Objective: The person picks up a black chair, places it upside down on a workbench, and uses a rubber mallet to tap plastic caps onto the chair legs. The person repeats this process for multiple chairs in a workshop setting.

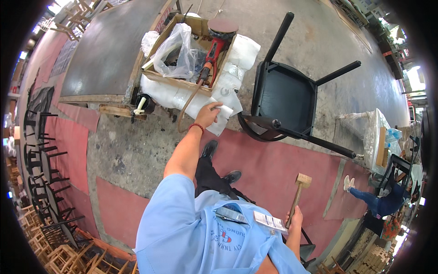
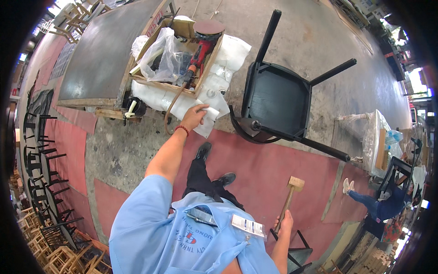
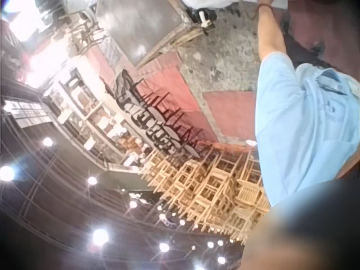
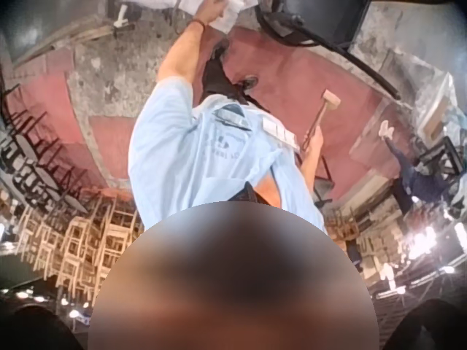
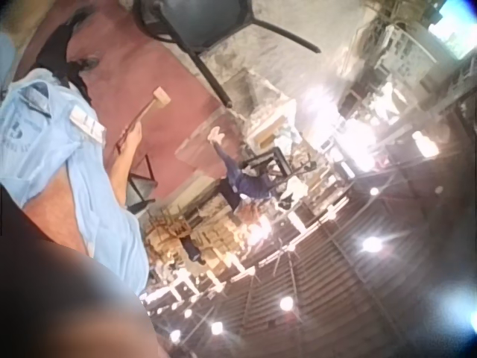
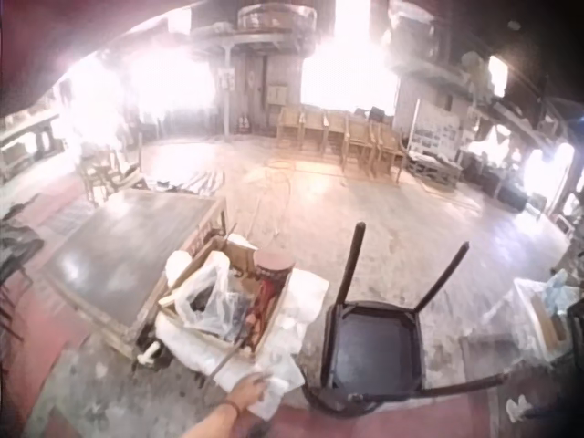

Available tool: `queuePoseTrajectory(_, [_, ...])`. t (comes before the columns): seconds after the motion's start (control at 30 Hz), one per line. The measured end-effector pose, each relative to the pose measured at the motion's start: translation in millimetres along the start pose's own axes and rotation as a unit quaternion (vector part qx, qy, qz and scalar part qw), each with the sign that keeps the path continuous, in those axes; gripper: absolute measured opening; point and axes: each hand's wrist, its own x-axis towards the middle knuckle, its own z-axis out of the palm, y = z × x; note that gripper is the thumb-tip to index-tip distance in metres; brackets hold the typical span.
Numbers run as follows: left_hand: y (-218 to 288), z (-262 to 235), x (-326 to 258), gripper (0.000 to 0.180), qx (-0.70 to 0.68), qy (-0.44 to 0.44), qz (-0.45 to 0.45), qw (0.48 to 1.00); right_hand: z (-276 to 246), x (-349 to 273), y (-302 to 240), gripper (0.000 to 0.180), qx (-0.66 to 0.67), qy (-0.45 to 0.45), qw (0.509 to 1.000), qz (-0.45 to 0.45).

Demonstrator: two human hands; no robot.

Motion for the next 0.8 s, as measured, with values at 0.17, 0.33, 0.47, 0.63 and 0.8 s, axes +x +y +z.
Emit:
queuePoseTrajectory(0.17, [-14, 3, 11, 0.017, -0.081, 0.03, -0.033, 0.996, -23, 3, 0, 0.024, -0.032, 0.01, 0.999, -0.024])
queuePoseTrajectory(0.33, [-21, 12, 14, 0.009, -0.111, 0.071, -0.006, 0.991, -36, 3, 0, 0.024, -0.053, 0.004, 0.997, -0.051])
queuePoseTrajectory(0.47, [-15, 17, 12, 0.01, -0.024, 0.105, 0.077, 0.991, -35, 1, 0, 0.024, -0.046, 0.003, 0.997, -0.07])
queuePoseTrajectory(0.63, [7, 10, -1, 0.02, 0.014, 0.111, 0.045, 0.993, -26, -7, 5, 0.025, -0.034, -0.01, 0.995, -0.091])
queuePoseTrajectory(0.8, [21, 24, -15, 0.048, 0.074, 0.193, -0.083, 0.975, -14, -8, 20, 0.025, 0.012, 0.01, 0.998, -0.057])
